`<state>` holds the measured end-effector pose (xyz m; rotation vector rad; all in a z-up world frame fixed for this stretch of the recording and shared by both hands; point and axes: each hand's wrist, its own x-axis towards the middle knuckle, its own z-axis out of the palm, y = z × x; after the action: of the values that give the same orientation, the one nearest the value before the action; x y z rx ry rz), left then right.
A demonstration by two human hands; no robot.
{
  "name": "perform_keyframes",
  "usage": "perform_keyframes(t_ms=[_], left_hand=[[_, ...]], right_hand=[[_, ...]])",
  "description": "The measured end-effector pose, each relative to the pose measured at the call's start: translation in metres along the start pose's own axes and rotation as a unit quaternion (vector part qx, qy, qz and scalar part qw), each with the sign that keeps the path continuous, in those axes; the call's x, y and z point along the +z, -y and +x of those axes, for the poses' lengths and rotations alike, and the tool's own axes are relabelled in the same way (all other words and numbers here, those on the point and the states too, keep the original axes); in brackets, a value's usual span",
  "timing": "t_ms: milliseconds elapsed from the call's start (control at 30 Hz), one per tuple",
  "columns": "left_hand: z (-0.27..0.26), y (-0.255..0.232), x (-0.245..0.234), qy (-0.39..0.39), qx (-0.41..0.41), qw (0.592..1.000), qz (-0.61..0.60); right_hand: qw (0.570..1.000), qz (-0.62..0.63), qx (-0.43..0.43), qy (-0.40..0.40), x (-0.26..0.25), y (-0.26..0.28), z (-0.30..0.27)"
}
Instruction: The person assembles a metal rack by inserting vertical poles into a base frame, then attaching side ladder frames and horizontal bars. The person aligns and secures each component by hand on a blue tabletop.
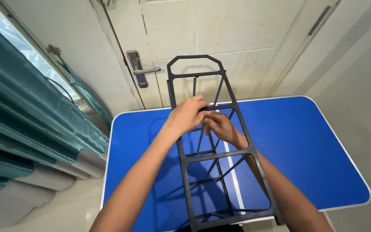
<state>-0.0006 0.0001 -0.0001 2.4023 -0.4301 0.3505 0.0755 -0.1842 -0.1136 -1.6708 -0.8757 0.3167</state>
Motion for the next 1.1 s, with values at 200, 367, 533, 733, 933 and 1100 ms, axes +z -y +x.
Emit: perform_keyframes(t_ms=[200,367,533,733,933,1100], left_hand=[[0.005,0.005,0.005,0.005,-0.004,1.000,0.012],[0.005,0.008,0.008,0.003,0.002,1.000,-0.006],[0.008,0.007,0.003,0.037,-0.034,0.999,-0.001],[0.008,0.011,0.005,0.050,-0.015,0.998,0.024],[-0.003,0.017,0.023,0.027,0.023,0.993,0.110],[-0.004,0.011,0.030,0.047,-0.008,0.990,0.131]], right_hand=[[1.000,0.016,0.006,0.001,0.000,0.003,0.001],[0.999,0.033,0.019,0.013,-0.004,-0.005,-0.004],[0.999,-0.019,0.029,0.036,-0.009,0.000,-0.009],[0.997,-0.060,0.051,0.027,-0.019,0.017,-0.026],[0.981,-0.072,0.169,-0.057,-0.065,0.050,-0.062],[0.930,-0.247,0.093,-0.255,-0.095,0.113,-0.072]])
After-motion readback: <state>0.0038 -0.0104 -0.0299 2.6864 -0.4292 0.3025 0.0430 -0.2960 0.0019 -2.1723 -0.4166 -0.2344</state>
